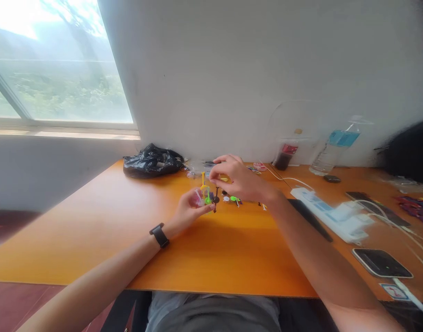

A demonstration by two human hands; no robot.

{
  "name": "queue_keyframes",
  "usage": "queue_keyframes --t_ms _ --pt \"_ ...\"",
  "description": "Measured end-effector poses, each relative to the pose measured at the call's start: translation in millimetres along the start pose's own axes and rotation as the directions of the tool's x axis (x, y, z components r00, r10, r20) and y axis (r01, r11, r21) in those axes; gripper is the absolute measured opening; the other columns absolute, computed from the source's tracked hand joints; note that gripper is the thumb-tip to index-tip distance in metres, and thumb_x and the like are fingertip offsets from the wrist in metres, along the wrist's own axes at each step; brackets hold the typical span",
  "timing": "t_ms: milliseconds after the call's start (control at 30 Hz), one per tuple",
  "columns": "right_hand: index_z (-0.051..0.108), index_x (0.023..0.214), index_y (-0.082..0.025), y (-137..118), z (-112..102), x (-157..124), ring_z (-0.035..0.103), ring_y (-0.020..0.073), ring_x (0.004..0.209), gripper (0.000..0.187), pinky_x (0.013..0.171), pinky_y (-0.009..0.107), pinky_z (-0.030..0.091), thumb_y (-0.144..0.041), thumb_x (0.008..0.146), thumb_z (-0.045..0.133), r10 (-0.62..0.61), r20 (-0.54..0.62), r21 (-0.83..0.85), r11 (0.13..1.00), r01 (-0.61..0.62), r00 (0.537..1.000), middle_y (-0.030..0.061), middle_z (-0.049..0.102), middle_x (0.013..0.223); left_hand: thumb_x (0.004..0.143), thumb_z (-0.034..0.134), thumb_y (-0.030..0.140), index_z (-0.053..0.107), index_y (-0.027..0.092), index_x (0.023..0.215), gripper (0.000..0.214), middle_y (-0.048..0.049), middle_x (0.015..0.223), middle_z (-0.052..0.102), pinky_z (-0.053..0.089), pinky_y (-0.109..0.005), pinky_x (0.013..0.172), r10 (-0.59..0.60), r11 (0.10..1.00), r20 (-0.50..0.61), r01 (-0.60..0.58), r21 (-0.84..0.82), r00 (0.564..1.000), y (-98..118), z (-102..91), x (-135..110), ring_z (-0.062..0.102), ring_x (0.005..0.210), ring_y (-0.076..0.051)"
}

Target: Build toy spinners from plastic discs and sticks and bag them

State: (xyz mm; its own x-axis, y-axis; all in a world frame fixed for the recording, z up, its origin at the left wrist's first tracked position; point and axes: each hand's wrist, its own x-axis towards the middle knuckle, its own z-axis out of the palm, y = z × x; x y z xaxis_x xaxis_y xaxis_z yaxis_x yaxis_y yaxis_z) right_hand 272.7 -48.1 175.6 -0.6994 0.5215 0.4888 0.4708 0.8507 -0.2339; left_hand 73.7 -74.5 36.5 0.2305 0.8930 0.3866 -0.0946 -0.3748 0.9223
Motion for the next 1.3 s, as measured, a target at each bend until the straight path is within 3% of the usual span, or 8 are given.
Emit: queue_keyframes --t_ms 133,300,467,600,767,900,1067,1300 --pt "0.07 0.09 -0.024 6.3 3.1 -6.6 0.05 0.0304 0.138 0.011 0.113 0.05 0.038 -0.02 0.097 0.062 -0.001 -0.086 0.066 0.998 0.007 0.996 0.0043 0.074 0.1 0.08 0.088 0.038 0.062 0.019 0.131 0.061 -0.0123 0.125 0.071 0.057 -0.04 0.095 -0.009 0.997 -0.007 0.009 -0.074 1.0 4.0 -3.8 2.8 0.068 0.114 -0.029" --pt "0.069 0.091 -0.024 20.6 25.5 -39.5 0.056 0.0283 0.131 0.011 0.108 0.045 0.046 -0.018 0.097 0.062 0.008 -0.12 0.089 0.996 0.002 0.993 0.0045 0.073 0.098 0.082 0.086 0.041 0.067 0.018 0.124 0.05 -0.0104 0.116 0.073 0.057 -0.038 0.094 -0.087 0.994 0.032 0.089 -0.063 0.996 -5.0 -4.6 3.8 0.07 0.107 -0.025" --pt "0.069 0.097 -0.027 21.0 42.2 -72.2 0.056 0.0279 0.129 0.015 0.119 0.055 0.032 -0.015 0.1 0.061 -0.051 -0.155 -0.058 0.997 0.043 0.987 0.0015 0.075 0.097 0.077 0.09 0.038 0.07 0.016 0.119 0.051 -0.0111 0.11 0.076 0.059 -0.036 0.087 -0.124 0.991 0.092 0.128 -0.04 0.988 -16.5 3.1 1.2 0.072 0.096 -0.023" --pt "0.071 0.104 -0.03 17.5 38.6 -82.5 0.053 0.0291 0.135 0.015 0.122 0.056 0.032 -0.019 0.099 0.064 -0.05 -0.269 -0.06 0.998 0.035 0.962 0.0038 0.068 0.129 0.074 0.093 0.033 0.071 0.017 0.116 0.05 -0.0105 0.111 0.076 0.059 -0.038 0.092 -0.067 0.993 0.042 0.071 -0.098 0.997 -12.1 4.9 -0.1 0.073 0.099 -0.023" --pt "0.049 0.142 -0.036 21.5 56.9 -89.1 0.052 0.0307 0.14 0.058 0.118 0.051 0.045 -0.035 0.091 0.077 0.231 -0.36 0.334 0.937 -0.107 0.904 0.0093 0.044 0.154 0.072 0.095 0.028 0.071 0.017 0.109 0.045 -0.0065 0.102 0.075 0.06 -0.039 0.094 -0.008 0.985 -0.057 -0.002 -0.174 0.998 -8.7 4.0 0.7 0.072 0.096 -0.021" --pt "0.022 0.155 -0.038 34.6 95.6 -95.1 0.072 0.0226 0.106 0.091 0.1 0.048 0.058 -0.043 0.086 0.082 0.47 -0.185 0.709 0.672 -0.214 0.863 0.0108 0.055 0.139 0.071 0.095 0.028 0.071 0.016 0.106 0.044 -0.0064 0.103 0.075 0.059 -0.04 0.097 -0.033 0.978 -0.037 0.025 -0.209 0.999 -14.6 5.8 0.7 0.072 0.097 -0.02" --pt "0.068 0.105 -0.022 49.2 107.2 -92.9 0.071 0.022 0.094 0.035 0.092 0.04 0.059 -0.049 0.087 0.078 0.527 -0.124 0.739 0.615 -0.276 0.841 0.0069 0.072 0.1 0.072 0.094 0.031 0.071 0.017 0.101 0.039 -0.0028 0.092 0.073 0.057 -0.038 0.098 0.017 0.991 -0.127 -0.033 -0.126 0.992 -9.7 5.0 1.7 0.07 0.091 -0.018" --pt "0.075 0.091 -0.02 48.7 92.9 -94.0 0.071 0.0226 0.089 0.026 0.084 0.037 0.058 -0.046 0.088 0.076 0.487 -0.11 0.645 0.698 -0.31 0.866 0.0066 0.075 0.095 0.086 0.08 0.048 0.077 0.017 0.097 0.034 -0.0095 0.105 0.078 0.057 -0.038 0.093 -0.055 0.991 -0.167 0.075 0.115 0.984 -6.9 -6.1 5.6 0.071 0.1 -0.024"
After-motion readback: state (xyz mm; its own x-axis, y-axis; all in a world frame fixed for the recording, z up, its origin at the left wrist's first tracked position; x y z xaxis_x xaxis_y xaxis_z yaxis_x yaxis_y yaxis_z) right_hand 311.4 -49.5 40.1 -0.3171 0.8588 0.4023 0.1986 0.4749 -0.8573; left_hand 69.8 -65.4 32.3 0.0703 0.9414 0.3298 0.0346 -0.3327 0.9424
